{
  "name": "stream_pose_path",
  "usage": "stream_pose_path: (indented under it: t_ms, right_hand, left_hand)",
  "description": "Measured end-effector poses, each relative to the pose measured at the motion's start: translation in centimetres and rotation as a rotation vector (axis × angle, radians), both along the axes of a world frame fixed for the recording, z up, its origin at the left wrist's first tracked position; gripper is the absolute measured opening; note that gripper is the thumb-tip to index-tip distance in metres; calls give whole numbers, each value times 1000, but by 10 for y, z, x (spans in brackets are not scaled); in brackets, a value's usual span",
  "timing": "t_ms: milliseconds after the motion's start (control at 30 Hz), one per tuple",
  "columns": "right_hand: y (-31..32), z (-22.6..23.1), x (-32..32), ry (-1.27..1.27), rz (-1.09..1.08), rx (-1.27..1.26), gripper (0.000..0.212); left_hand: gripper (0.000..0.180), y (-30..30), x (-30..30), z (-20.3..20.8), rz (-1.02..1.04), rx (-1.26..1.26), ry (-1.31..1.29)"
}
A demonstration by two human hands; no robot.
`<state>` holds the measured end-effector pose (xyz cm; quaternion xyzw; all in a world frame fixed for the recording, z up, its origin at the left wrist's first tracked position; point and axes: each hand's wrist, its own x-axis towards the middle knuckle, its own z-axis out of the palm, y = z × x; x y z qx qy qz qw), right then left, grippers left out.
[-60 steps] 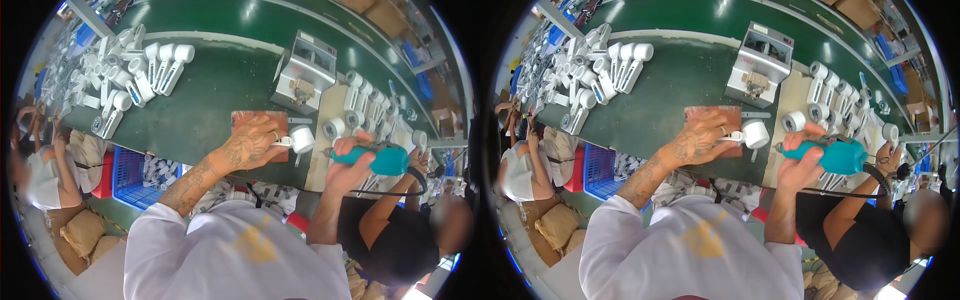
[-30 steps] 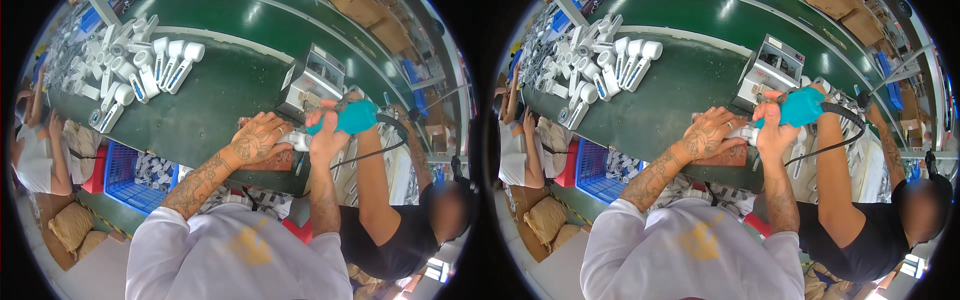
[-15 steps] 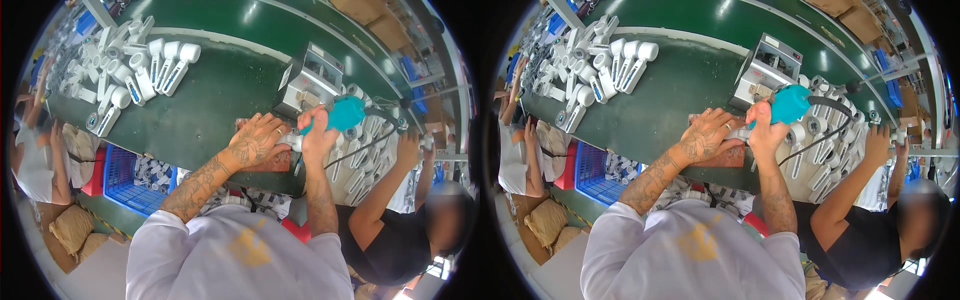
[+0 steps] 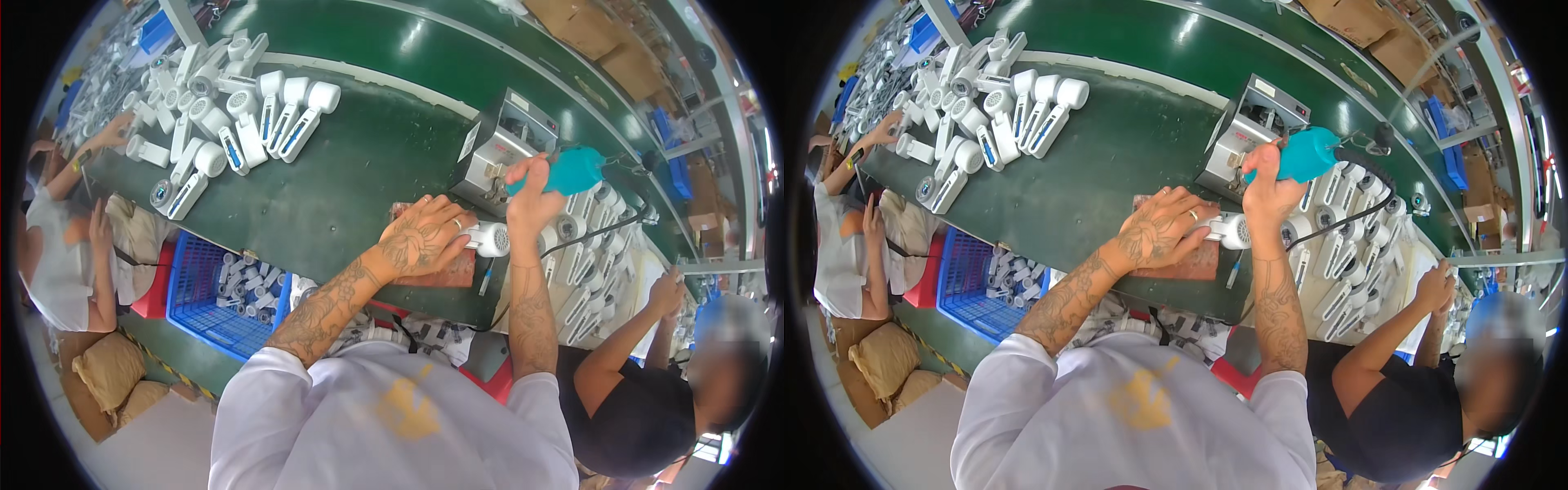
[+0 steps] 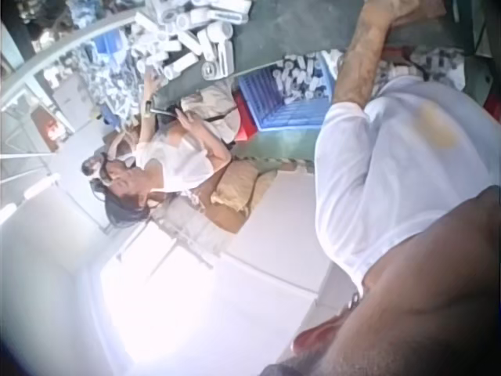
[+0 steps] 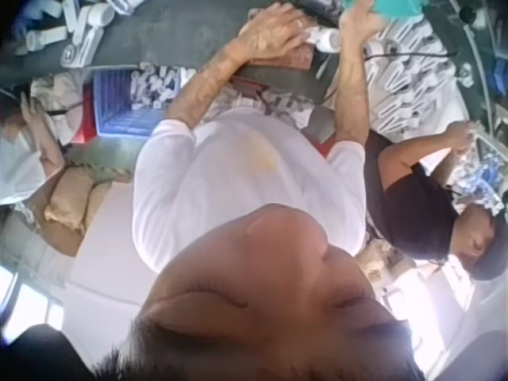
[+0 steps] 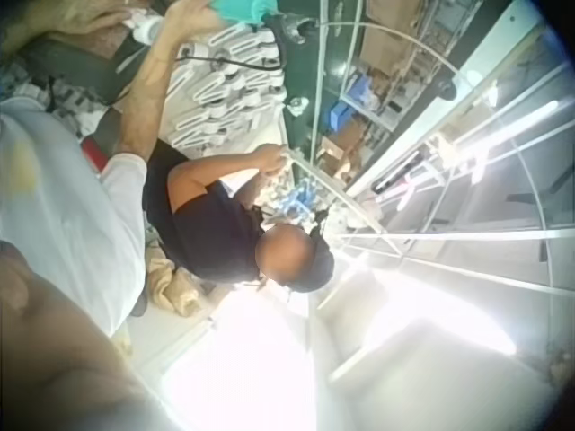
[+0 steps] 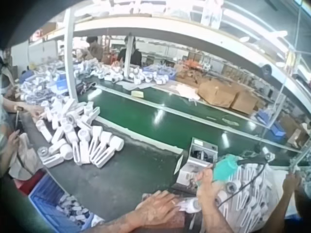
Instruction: Assembling components of portable handheld fans using an electric screwdriver on an assembly line.
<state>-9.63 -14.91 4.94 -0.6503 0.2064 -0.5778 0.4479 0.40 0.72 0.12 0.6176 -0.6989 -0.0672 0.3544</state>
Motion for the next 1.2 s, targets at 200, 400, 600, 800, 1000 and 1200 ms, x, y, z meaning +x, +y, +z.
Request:
stream_pose_path:
  t_ms: [200,400,600,800,1000,1200]
  right_hand:
    - [20,21,-11,59,42,189,29]
    - [55,12,-42,-62,210,234,33]
    - [59,2,-44,-7,169,224,43]
    - [59,-12,-42,-20,212,196,37]
    - [59,-26,-38,60,102,246,34]
    - [79,-5,-77,-203,163,371,50]
  left_hand:
    - [36,-3,4,-2,0,-17,10]
    - [38,-3,1,-1,-7,23,-53]
    - [38,-3,-1,-3,-18,64,-20]
    - [30,-5,0,-2,-5,7,-36]
    - [34,2,8,5,6,2,-89]
    - [30,30,-9,0,-30,-267,-239]
